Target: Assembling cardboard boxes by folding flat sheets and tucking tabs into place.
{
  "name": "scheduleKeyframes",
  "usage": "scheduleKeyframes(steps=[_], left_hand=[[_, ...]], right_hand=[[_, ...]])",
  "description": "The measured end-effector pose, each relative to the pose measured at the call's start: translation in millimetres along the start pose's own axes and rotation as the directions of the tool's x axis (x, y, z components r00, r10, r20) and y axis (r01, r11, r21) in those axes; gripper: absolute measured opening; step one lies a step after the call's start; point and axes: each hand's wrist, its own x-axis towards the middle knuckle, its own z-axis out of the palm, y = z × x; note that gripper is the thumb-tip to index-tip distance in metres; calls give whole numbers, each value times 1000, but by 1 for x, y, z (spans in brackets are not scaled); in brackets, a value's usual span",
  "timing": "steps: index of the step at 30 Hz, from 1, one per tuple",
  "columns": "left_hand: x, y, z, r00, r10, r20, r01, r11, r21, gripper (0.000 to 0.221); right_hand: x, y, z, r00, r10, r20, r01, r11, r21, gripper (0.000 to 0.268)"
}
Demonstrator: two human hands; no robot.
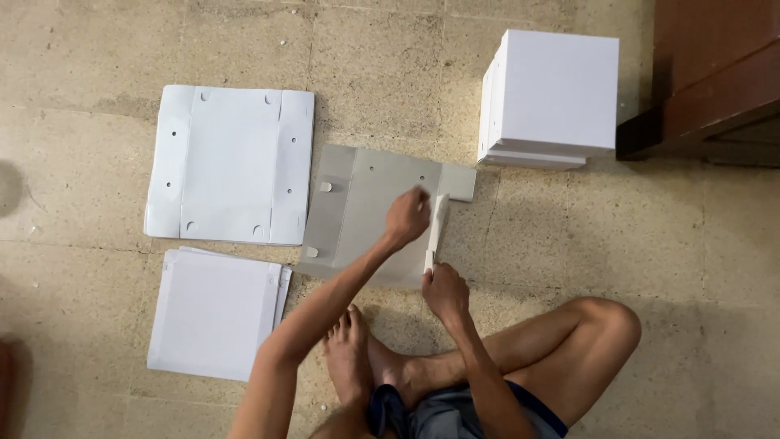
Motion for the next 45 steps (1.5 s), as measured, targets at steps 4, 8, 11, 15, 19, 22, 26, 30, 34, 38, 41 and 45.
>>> scheduleKeyframes(steps=[4,8,11,15,19,22,26,30,34,38,41,45], left_hand=[[58,42,0,953,252,166,-288,926,246,53],[129,8,60,886,264,382,-405,843,355,82],[175,-36,102,903,239,356,-375,843,385,44],[179,-64,81,916,314,250,-347,933,100,18],[130,-46,3,919,385,81,-378,921,-93,25],[79,-11,-43,933,349,87,-314,908,-278,41],[72,-32,-33,928,362,92,-299,867,-399,50],[42,-25,-14,949,303,-82,-314,924,-216,25],[-12,20,-35,943,285,-172,-310,941,-139,31],[-16,18,-22,964,207,-166,-224,970,-92,39],[-8,8,-2,974,165,-157,-172,984,-38,25],[-15,23,-1,981,126,-149,-141,985,-96,18]], right_hand=[[-6,-2,7,999,34,-12,-34,999,-17,33],[-17,-13,-5,998,-33,-45,34,999,34,34],[-17,-9,0,999,-18,-37,21,995,93,36],[-21,-8,0,998,-21,-64,29,991,133,37],[-16,3,9,998,-42,-49,49,987,151,39],[-11,9,17,998,-16,-53,26,982,189,41],[-9,5,16,995,-40,-88,52,988,144,41],[-14,-4,16,997,73,-1,-73,995,74,37],[5,15,39,975,200,94,-191,977,-99,44],[26,36,54,973,216,85,-204,970,-134,46],[33,42,50,979,201,32,-196,975,-101,44],[39,33,33,978,208,17,-204,971,-127,44]])
